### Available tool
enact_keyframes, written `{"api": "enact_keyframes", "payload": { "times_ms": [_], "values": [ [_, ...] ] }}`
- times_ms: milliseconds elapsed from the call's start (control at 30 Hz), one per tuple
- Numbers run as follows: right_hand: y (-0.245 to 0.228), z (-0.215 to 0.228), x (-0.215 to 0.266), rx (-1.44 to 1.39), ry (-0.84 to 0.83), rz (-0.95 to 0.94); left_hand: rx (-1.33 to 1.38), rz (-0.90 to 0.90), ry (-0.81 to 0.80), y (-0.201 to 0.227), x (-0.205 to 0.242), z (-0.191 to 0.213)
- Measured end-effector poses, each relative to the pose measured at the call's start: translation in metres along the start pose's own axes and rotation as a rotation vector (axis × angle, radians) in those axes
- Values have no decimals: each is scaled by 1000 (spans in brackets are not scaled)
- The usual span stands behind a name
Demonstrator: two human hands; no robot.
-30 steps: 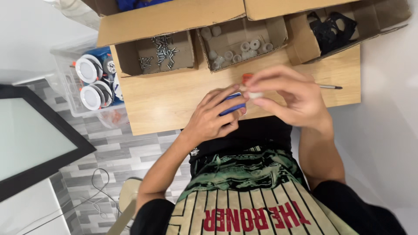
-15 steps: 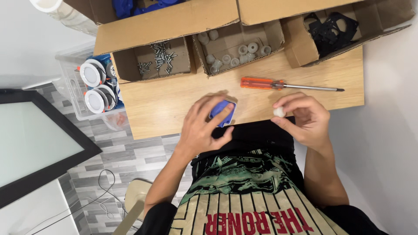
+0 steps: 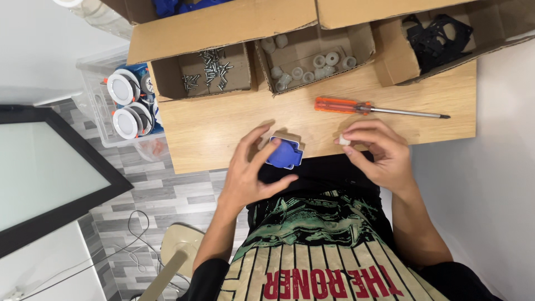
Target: The person assembles a blue electrical socket by attaching a white plastic cover and securing it with screws. They use a screwdriver to tighten the screws and repeat the process for another socket, handling screws and washers from nearby boxes.
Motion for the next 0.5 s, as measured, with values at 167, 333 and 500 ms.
{"api": "enact_keyframes", "payload": {
  "times_ms": [167,333,500],
  "values": [
    [-11,-22,-4,193,-50,7,75,-14,28,10,-5,-7],
    [-17,-39,-6,315,-93,42,121,12,50,0,0,-10],
    [-15,-50,0,338,-101,97,228,40,118,2,-2,-8]
  ]
}}
Point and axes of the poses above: each hand's wrist, its own x-axis away from the middle knuckle, its own z-axis out of the back of the hand, y = z × x, the point moved 7 cm from there along -x, towards the middle knuckle, and after that the axes turned 5 degrees about z, right-handed, at the moved point
